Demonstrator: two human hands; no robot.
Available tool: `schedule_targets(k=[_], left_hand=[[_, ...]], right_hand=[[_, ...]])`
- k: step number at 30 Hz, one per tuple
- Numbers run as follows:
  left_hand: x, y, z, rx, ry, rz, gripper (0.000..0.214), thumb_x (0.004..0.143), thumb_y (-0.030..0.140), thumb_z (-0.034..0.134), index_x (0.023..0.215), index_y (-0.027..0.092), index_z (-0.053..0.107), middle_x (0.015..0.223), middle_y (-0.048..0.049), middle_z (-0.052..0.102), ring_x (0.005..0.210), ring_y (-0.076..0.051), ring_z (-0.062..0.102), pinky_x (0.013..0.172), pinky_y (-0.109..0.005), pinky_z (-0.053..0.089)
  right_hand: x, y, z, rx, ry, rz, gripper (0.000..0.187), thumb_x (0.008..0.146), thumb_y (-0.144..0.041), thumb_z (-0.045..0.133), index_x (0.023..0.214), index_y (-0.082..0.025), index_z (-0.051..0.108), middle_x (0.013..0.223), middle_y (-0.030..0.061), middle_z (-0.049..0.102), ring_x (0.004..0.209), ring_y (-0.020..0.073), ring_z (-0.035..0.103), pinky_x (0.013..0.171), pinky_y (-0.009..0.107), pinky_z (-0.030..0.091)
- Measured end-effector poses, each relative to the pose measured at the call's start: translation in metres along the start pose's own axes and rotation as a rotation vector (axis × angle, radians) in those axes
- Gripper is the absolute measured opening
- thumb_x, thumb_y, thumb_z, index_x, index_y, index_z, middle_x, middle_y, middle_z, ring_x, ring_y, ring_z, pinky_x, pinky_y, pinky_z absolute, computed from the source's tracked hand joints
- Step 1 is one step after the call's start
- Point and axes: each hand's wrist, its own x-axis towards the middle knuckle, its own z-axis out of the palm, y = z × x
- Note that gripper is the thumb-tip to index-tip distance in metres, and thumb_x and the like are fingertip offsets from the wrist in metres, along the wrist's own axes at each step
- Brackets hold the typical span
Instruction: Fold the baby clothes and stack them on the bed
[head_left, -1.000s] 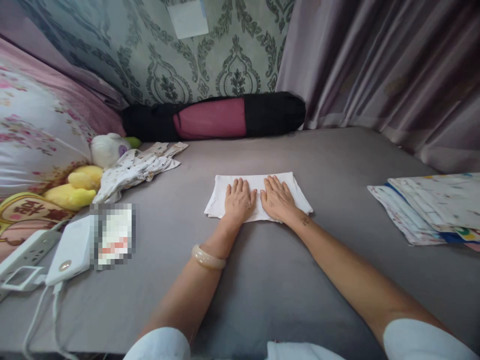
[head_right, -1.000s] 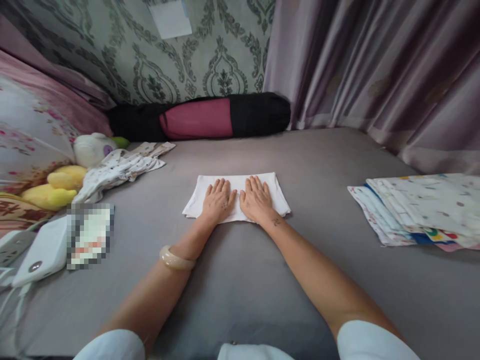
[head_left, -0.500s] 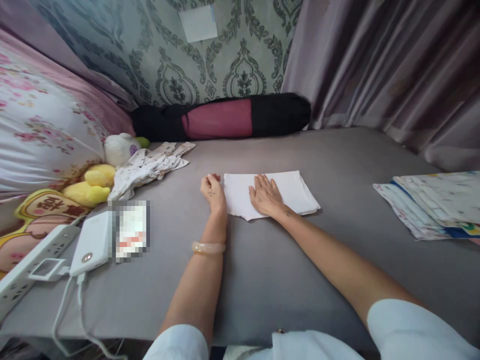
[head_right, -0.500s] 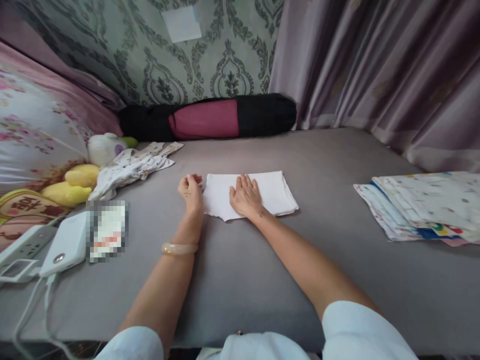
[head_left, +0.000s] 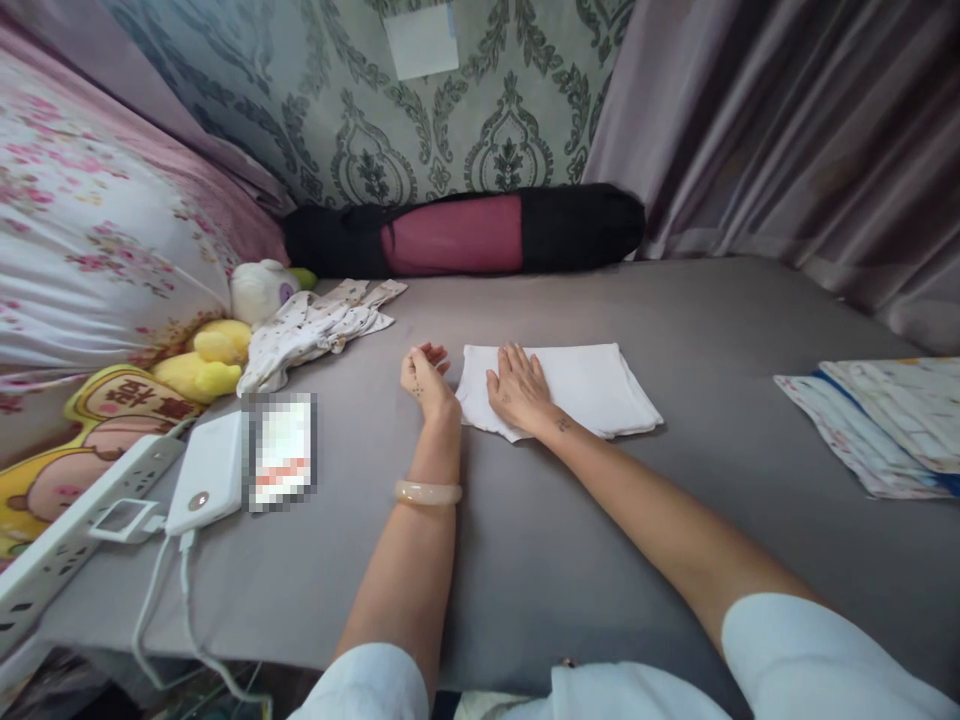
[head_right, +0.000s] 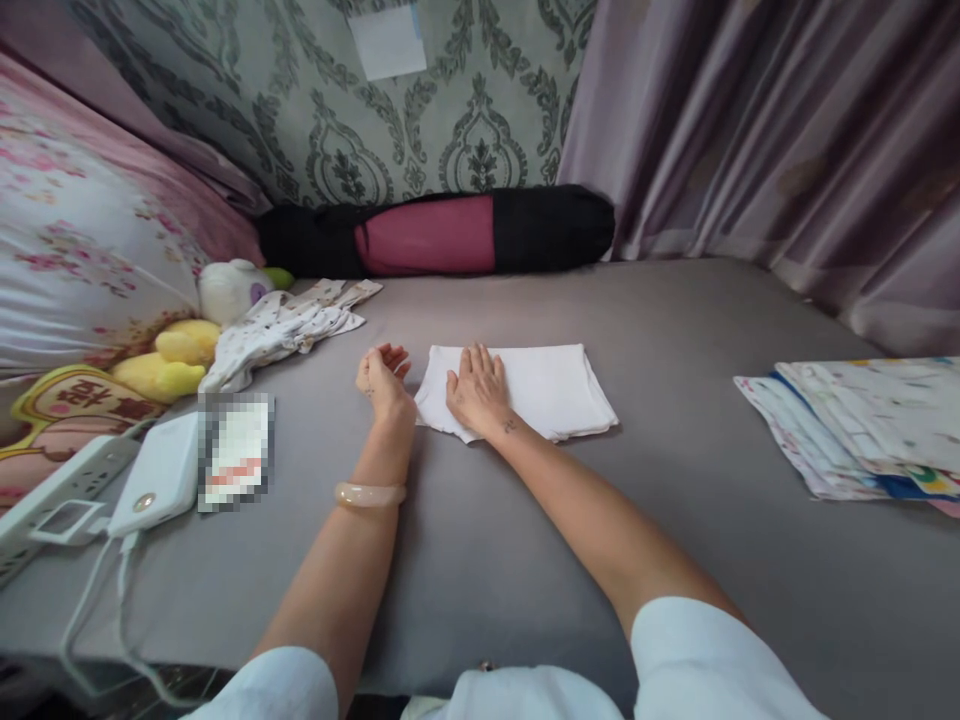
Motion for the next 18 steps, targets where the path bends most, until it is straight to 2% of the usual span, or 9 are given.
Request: schedule_targets(k=[6,10,14,18], left_hand=[[0.004,0.002,-0.003,-0.048,0.076,-0.066,0.019,0.084,0.030,0.042,0.082,0.017,0.056,0.075,-0.0030,0.063,0.067,-0.012,0.063,0.063,-0.024,0.045],[0.004,0.002,-0.003,-0.055,0.078,-0.077,0.019,0.085,0.030,0.042,0.082,0.017,0.056,0.075,-0.0026,0.062,0.065,-0.011,0.062,0.061,-0.022,0.044],[0.003,0.003,-0.002,-0.054,0.068,-0.088,0.020,0.084,0.032,0.043,0.081,0.017,0.056,0.075,-0.0026,0.062,0.066,-0.012,0.063,0.062,-0.023,0.044],[0.004,0.004,-0.003,-0.043,0.067,-0.088,0.020,0.083,0.034,0.044,0.082,0.018,0.056,0.075,-0.0021,0.062,0.067,-0.013,0.063,0.063,-0.025,0.044]], right_hand=[[0.000,0.002,0.005,0.007,-0.013,0.001,0.061,0.097,-0.034,0.025,0.147,0.000,0.034,0.156,0.0172,0.031,0.146,0.0265,0.022,0.118,0.044,0.013],[0.001,0.000,0.004,-0.012,-0.024,0.011,0.060,0.097,-0.033,0.027,0.147,0.000,0.035,0.156,0.0177,0.031,0.145,0.0275,0.024,0.118,0.045,0.015],[0.005,-0.011,0.002,-0.024,-0.011,-0.002,0.058,0.096,-0.029,0.028,0.146,0.001,0.035,0.155,0.0194,0.032,0.144,0.0285,0.025,0.117,0.047,0.015],[0.010,-0.027,0.005,-0.002,0.039,-0.059,0.056,0.097,-0.029,0.028,0.146,-0.003,0.037,0.156,0.0173,0.032,0.145,0.0267,0.024,0.117,0.045,0.014]])
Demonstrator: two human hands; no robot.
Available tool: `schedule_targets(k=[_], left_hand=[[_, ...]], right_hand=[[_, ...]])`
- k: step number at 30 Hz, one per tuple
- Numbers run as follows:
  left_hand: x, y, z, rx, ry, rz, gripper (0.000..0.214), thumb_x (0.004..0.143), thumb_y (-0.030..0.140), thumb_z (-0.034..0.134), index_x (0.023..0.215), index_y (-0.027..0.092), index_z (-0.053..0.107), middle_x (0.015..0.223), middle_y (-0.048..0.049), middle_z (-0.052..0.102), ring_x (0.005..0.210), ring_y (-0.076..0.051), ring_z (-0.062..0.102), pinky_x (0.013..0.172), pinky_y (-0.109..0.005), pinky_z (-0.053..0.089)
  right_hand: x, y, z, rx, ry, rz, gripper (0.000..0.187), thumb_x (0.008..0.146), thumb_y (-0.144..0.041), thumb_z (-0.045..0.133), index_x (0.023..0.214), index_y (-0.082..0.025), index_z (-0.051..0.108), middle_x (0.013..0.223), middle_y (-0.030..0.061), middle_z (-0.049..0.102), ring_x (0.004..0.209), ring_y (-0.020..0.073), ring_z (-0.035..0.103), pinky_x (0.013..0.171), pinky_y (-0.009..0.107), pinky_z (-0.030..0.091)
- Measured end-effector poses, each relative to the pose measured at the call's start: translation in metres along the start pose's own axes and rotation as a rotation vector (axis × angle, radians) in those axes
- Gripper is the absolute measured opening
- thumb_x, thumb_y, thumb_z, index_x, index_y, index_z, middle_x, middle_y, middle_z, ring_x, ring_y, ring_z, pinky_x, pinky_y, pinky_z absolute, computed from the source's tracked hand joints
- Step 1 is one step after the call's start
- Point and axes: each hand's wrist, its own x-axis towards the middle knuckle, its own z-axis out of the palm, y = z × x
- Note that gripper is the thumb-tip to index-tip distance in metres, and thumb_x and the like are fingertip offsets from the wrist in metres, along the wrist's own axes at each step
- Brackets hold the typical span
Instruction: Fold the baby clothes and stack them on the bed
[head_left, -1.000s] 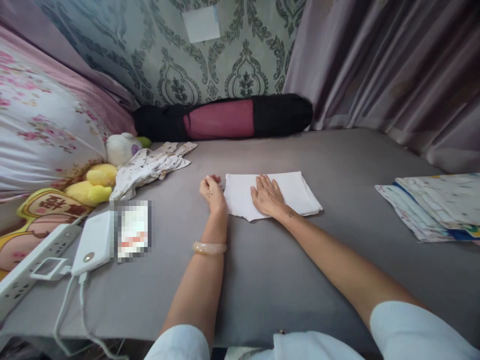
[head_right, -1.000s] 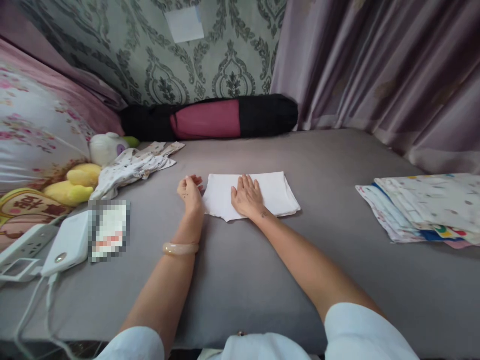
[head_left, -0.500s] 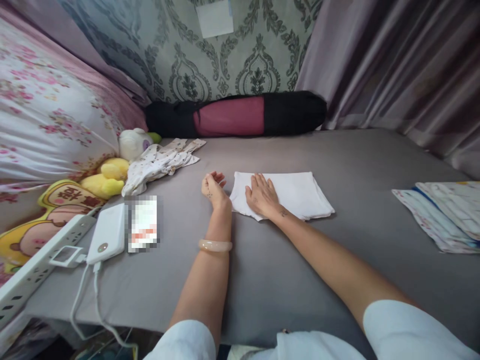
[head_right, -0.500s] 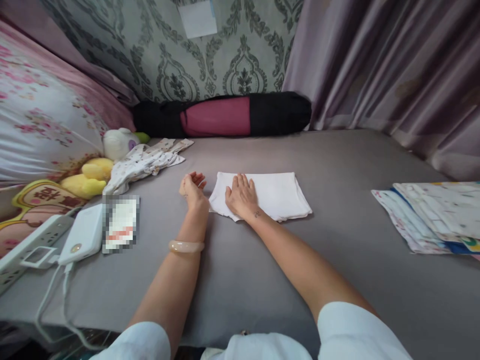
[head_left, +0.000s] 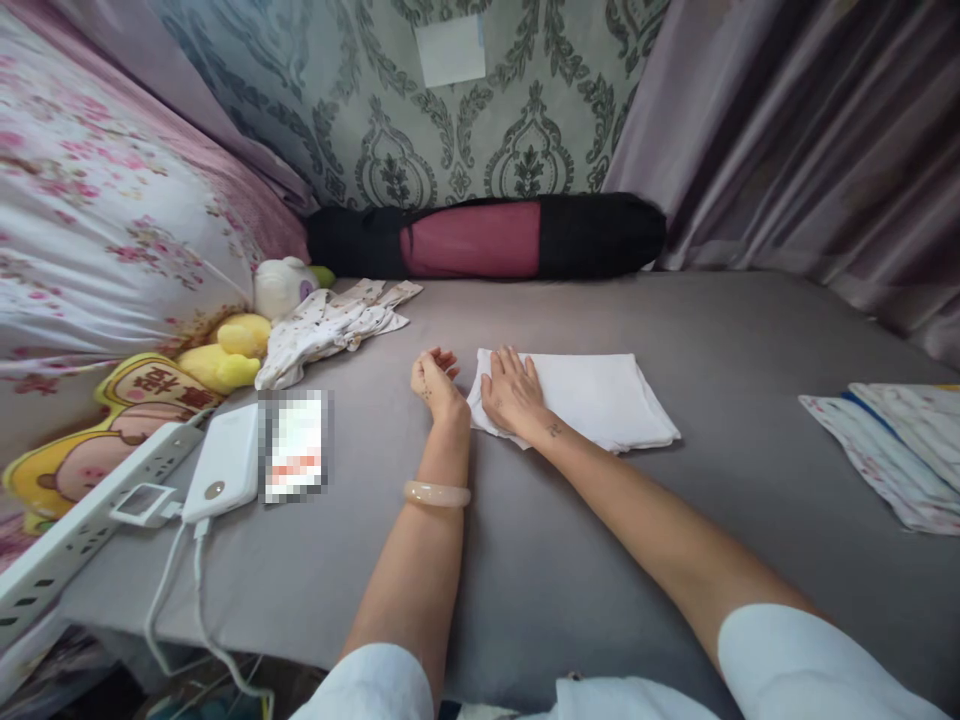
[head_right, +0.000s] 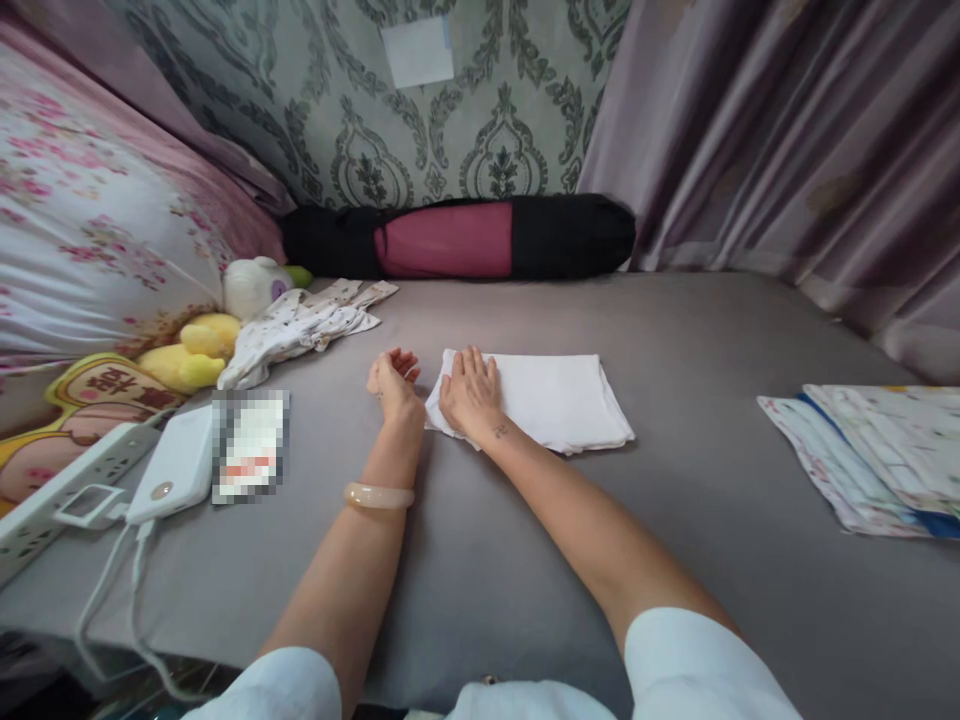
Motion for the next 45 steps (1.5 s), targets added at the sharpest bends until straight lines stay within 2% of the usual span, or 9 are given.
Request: schedule_targets(k=[7,12,16,25,31,35,37,41,45], left_hand=[[0.005,0.003,-0.002,-0.042,0.029,-0.006,0.018,0.083,0.027,0.043,0.081,0.016,0.057,0.073,-0.0015,0.062,0.062,-0.011,0.061,0.059,-0.022,0.043],[0.005,0.004,-0.003,-0.038,0.031,0.002,0.019,0.084,0.028,0.042,0.082,0.017,0.057,0.074,-0.0015,0.062,0.063,-0.010,0.061,0.059,-0.021,0.042],[0.006,0.005,-0.004,-0.064,0.030,0.019,0.019,0.084,0.028,0.043,0.082,0.016,0.058,0.074,-0.0018,0.062,0.064,-0.011,0.062,0.061,-0.023,0.043],[0.007,0.008,-0.004,-0.045,0.064,0.022,0.018,0.082,0.029,0.044,0.080,0.016,0.057,0.071,-0.0002,0.061,0.061,-0.010,0.060,0.059,-0.021,0.041],[0.002,0.003,-0.002,0.031,-0.008,0.093,0.021,0.083,0.033,0.044,0.080,0.017,0.056,0.069,-0.0001,0.060,0.059,-0.010,0.059,0.056,-0.021,0.040],[-0.002,-0.002,0.001,0.097,-0.098,0.178,0.024,0.084,0.037,0.044,0.079,0.017,0.057,0.067,-0.0008,0.061,0.059,-0.011,0.060,0.055,-0.021,0.040],[-0.005,-0.004,0.002,0.132,-0.142,0.219,0.025,0.085,0.037,0.044,0.079,0.016,0.057,0.067,-0.0013,0.061,0.059,-0.012,0.060,0.054,-0.022,0.041],[-0.010,-0.007,0.002,0.216,-0.209,0.286,0.027,0.088,0.038,0.043,0.080,0.016,0.058,0.067,-0.0020,0.062,0.062,-0.013,0.061,0.055,-0.022,0.043],[-0.011,-0.010,0.001,0.311,-0.278,0.374,0.029,0.091,0.039,0.043,0.080,0.017,0.059,0.068,-0.0019,0.063,0.066,-0.013,0.062,0.062,-0.024,0.047]], right_hand=[[0.001,-0.005,0.009,-0.004,-0.017,0.002,0.056,0.098,-0.031,0.026,0.146,-0.004,0.037,0.154,0.0164,0.035,0.144,0.0256,0.027,0.118,0.043,0.013],[0.004,-0.007,0.005,0.004,-0.047,0.014,0.057,0.098,-0.031,0.025,0.146,-0.003,0.038,0.154,0.0169,0.036,0.143,0.0271,0.028,0.117,0.045,0.015],[0.010,-0.015,0.004,0.022,-0.010,-0.013,0.057,0.098,-0.030,0.026,0.146,-0.002,0.036,0.155,0.0170,0.033,0.145,0.0264,0.024,0.118,0.045,0.013],[0.013,-0.021,0.016,0.076,-0.037,-0.040,0.058,0.098,-0.030,0.028,0.146,0.001,0.036,0.155,0.0174,0.033,0.145,0.0261,0.024,0.118,0.044,0.011],[0.010,-0.016,0.005,0.114,-0.030,-0.048,0.055,0.098,-0.028,0.027,0.146,-0.002,0.038,0.155,0.0164,0.033,0.145,0.0246,0.025,0.118,0.042,0.013],[-0.001,0.003,-0.008,0.062,0.048,-0.042,0.055,0.096,-0.024,0.028,0.146,-0.002,0.038,0.156,0.0162,0.032,0.145,0.0257,0.024,0.119,0.044,0.012],[-0.006,0.014,-0.011,0.026,0.048,-0.028,0.056,0.096,-0.025,0.029,0.146,-0.002,0.038,0.156,0.0167,0.031,0.145,0.0263,0.023,0.119,0.044,0.011],[-0.010,0.027,-0.007,0.003,-0.022,0.030,0.057,0.097,-0.028,0.027,0.147,-0.002,0.036,0.156,0.0158,0.031,0.145,0.0261,0.023,0.119,0.046,0.012],[-0.009,0.028,0.001,0.017,-0.042,0.063,0.057,0.097,-0.029,0.026,0.147,-0.003,0.037,0.156,0.0141,0.032,0.145,0.0250,0.024,0.119,0.046,0.013]])
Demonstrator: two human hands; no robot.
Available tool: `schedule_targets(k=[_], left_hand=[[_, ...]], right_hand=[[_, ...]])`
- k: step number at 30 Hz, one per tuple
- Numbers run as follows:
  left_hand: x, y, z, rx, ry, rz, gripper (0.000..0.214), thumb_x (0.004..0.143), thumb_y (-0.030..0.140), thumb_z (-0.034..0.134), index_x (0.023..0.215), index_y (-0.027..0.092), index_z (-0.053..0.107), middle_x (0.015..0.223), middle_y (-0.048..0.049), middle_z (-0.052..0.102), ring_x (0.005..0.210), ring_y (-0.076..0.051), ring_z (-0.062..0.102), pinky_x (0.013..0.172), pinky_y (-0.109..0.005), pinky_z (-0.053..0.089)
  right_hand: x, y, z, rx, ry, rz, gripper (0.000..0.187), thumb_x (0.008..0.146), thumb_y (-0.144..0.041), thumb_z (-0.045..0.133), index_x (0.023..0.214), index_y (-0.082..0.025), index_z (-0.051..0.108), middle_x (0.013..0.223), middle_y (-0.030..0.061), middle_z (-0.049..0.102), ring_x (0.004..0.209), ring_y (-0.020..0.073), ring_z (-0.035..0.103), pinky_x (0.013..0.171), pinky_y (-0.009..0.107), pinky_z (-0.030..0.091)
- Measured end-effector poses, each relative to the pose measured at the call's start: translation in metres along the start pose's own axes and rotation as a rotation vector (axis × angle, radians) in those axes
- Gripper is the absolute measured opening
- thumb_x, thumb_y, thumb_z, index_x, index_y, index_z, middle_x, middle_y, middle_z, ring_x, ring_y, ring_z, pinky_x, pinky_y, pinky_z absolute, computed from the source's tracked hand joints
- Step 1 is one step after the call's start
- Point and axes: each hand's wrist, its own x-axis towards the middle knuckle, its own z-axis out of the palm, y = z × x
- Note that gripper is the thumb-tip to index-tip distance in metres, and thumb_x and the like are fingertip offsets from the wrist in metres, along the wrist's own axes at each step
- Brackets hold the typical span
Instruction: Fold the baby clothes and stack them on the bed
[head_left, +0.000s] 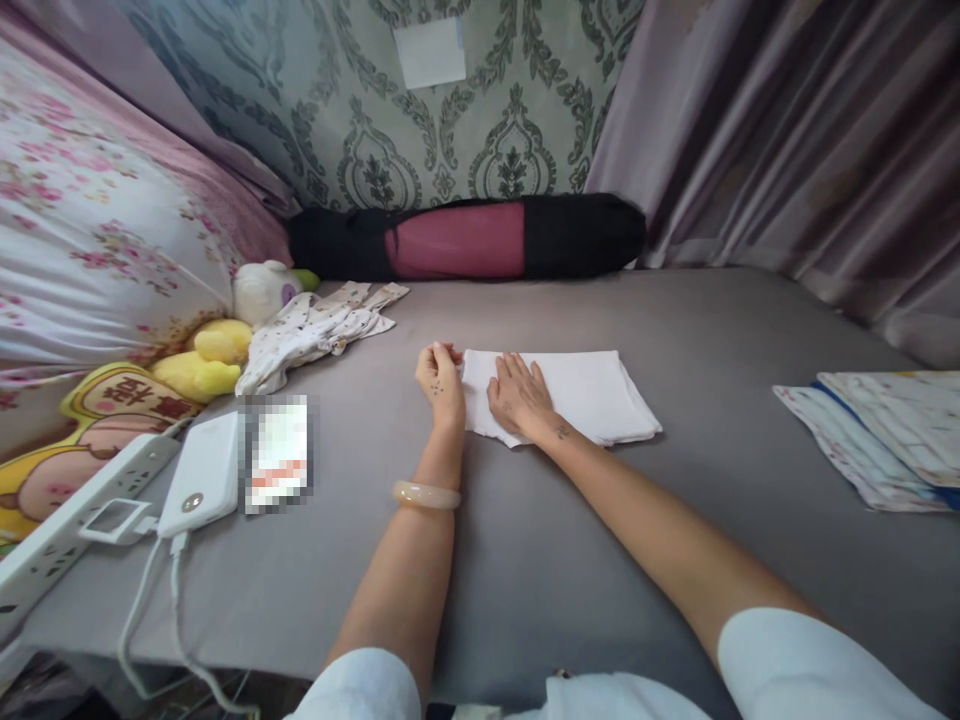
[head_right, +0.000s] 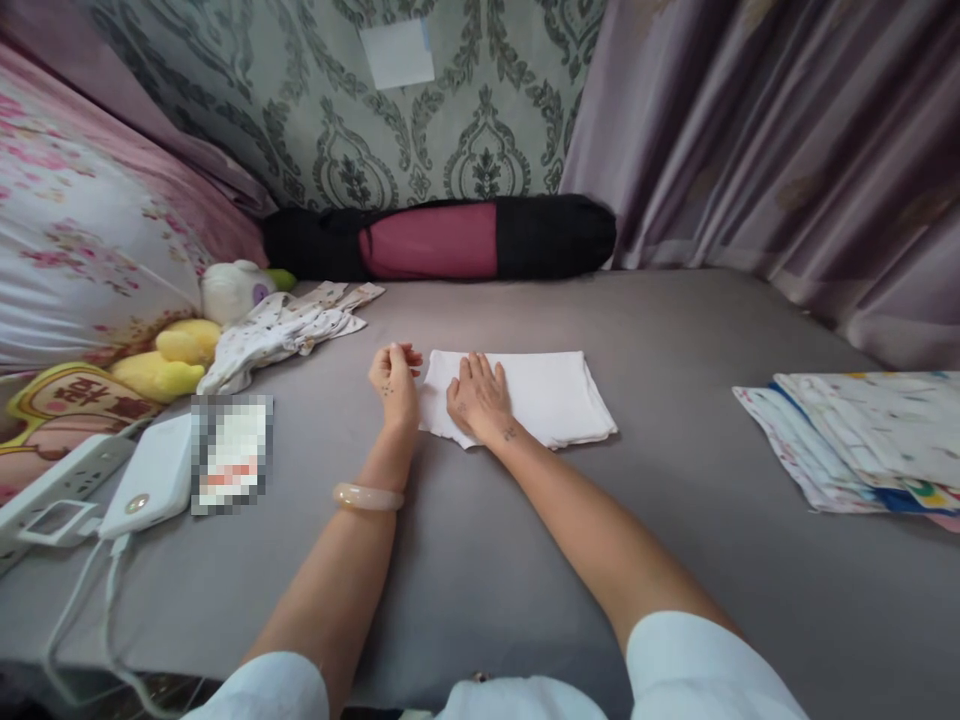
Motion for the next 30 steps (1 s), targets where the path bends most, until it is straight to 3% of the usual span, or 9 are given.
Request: schedule_targets(k=[6,13,19,25,30], left_hand=[[-0.007,0.003,0.002,0.117,-0.201,0.073,0.028,0.093,0.037,0.044,0.083,0.018,0.060,0.072,-0.0027,0.065,0.070,-0.014,0.063,0.066,-0.025,0.049],[-0.017,0.003,0.006,0.291,-0.394,0.180,0.023,0.094,0.033,0.046,0.086,0.019,0.063,0.078,-0.0042,0.069,0.077,-0.015,0.066,0.073,-0.026,0.048],[-0.017,-0.006,0.007,0.420,-0.537,0.234,0.021,0.093,0.031,0.045,0.089,0.021,0.063,0.084,-0.0049,0.071,0.080,-0.017,0.067,0.075,-0.027,0.049],[-0.018,-0.006,0.007,0.477,-0.574,0.279,0.021,0.092,0.030,0.046,0.088,0.022,0.064,0.082,-0.0058,0.071,0.078,-0.018,0.066,0.073,-0.029,0.047],[-0.019,-0.008,0.008,0.411,-0.580,0.277,0.014,0.088,0.030,0.053,0.085,0.024,0.065,0.078,-0.0046,0.070,0.071,-0.018,0.063,0.070,-0.028,0.046]], right_hand=[[-0.002,0.003,-0.005,0.032,-0.003,-0.025,0.057,0.097,-0.030,0.024,0.147,-0.004,0.036,0.155,0.0138,0.033,0.145,0.0250,0.025,0.118,0.046,0.016],[-0.012,0.030,-0.026,-0.054,0.034,0.003,0.058,0.098,-0.030,0.023,0.148,-0.003,0.034,0.157,0.0162,0.029,0.146,0.0272,0.022,0.118,0.048,0.013],[-0.016,0.044,-0.017,-0.075,0.018,0.036,0.058,0.099,-0.032,0.023,0.147,-0.004,0.036,0.156,0.0152,0.032,0.145,0.0263,0.023,0.118,0.047,0.013],[-0.016,0.044,-0.014,-0.043,0.038,0.022,0.057,0.098,-0.030,0.024,0.146,-0.003,0.038,0.155,0.0162,0.033,0.145,0.0272,0.025,0.118,0.048,0.014],[-0.016,0.050,-0.028,-0.033,-0.014,0.032,0.058,0.098,-0.032,0.021,0.147,-0.004,0.036,0.157,0.0163,0.029,0.145,0.0273,0.023,0.118,0.048,0.016]])
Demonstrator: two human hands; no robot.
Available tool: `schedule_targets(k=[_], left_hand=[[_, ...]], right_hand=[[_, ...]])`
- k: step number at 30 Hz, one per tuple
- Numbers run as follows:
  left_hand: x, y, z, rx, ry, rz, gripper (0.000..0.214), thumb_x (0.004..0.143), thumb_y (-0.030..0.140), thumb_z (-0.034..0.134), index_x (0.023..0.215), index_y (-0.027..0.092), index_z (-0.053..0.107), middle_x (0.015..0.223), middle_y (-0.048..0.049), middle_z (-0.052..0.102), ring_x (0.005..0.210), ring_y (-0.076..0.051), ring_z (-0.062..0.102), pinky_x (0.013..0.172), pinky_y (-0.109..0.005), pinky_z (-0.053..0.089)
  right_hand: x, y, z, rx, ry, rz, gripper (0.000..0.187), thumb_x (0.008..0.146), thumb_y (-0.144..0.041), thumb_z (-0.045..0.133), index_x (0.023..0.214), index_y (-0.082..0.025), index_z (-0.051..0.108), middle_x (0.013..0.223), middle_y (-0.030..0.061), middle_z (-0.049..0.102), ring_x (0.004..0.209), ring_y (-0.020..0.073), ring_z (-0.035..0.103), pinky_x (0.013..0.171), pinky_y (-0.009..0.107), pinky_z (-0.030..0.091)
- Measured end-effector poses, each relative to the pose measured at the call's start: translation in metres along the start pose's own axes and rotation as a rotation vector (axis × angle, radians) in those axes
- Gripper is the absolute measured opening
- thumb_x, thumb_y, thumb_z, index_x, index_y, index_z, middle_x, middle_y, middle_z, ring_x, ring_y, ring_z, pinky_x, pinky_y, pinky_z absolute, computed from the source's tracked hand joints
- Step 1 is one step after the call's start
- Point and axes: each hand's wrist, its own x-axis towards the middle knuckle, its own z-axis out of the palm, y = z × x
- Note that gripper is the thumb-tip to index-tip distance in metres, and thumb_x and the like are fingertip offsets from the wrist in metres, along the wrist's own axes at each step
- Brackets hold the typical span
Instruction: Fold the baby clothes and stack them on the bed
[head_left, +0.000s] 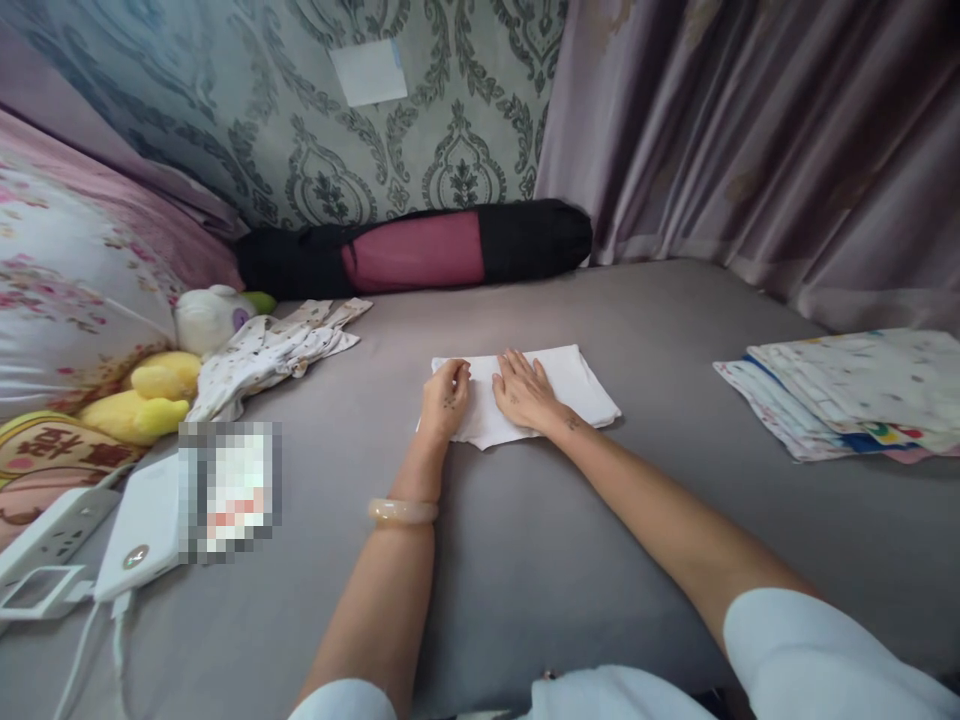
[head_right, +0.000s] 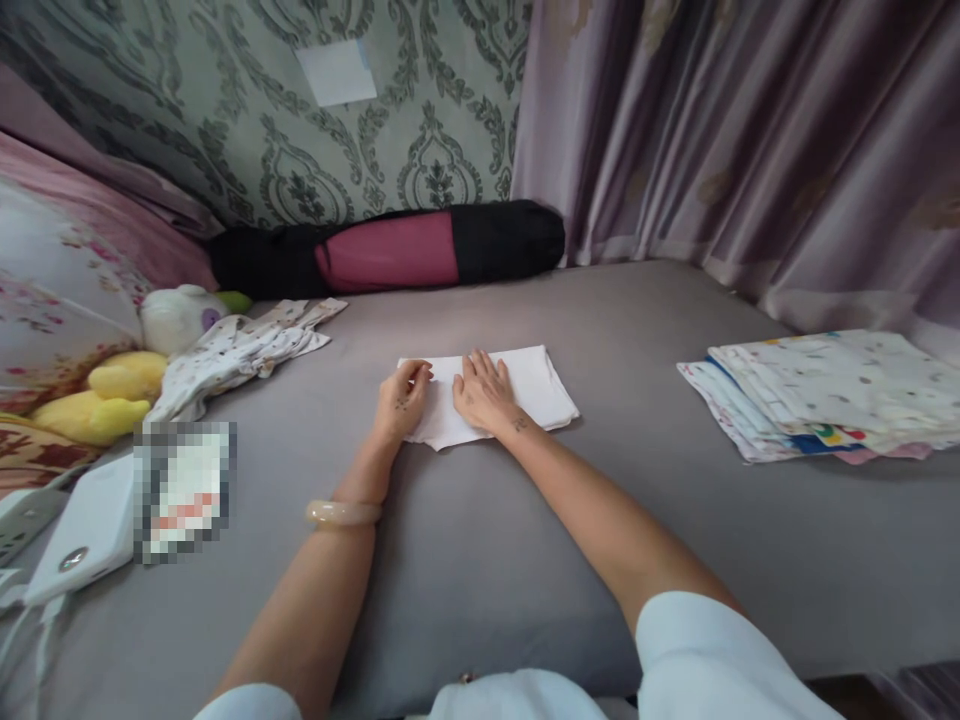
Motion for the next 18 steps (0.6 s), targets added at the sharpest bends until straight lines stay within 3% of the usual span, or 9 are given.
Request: schedule_targets(k=[4,9,18], left_hand=[[0.000,-0.004,0.002,0.006,-0.015,0.021,0.015,0.088,0.028,0.052,0.086,0.023,0.066,0.078,-0.0051,0.069,0.071,-0.018,0.063,0.070,-0.028,0.046],[0.000,-0.006,0.002,0.088,-0.045,0.055,0.018,0.089,0.027,0.049,0.091,0.023,0.066,0.083,-0.0065,0.071,0.074,-0.020,0.064,0.072,-0.030,0.048],[0.000,-0.006,0.000,0.131,-0.061,0.086,0.019,0.088,0.027,0.048,0.090,0.023,0.066,0.084,-0.0071,0.071,0.075,-0.020,0.064,0.074,-0.031,0.048]], right_hand=[[-0.003,0.016,-0.011,-0.054,0.040,0.032,0.058,0.097,-0.030,0.023,0.147,-0.004,0.036,0.157,0.0169,0.027,0.146,0.0274,0.021,0.118,0.049,0.013],[-0.008,0.032,-0.005,-0.062,0.017,0.065,0.058,0.097,-0.031,0.023,0.147,-0.004,0.037,0.157,0.0156,0.030,0.146,0.0272,0.023,0.119,0.048,0.014],[-0.009,0.033,0.001,-0.024,0.030,0.068,0.057,0.098,-0.031,0.025,0.146,-0.005,0.039,0.156,0.0149,0.031,0.146,0.0267,0.023,0.119,0.049,0.015]])
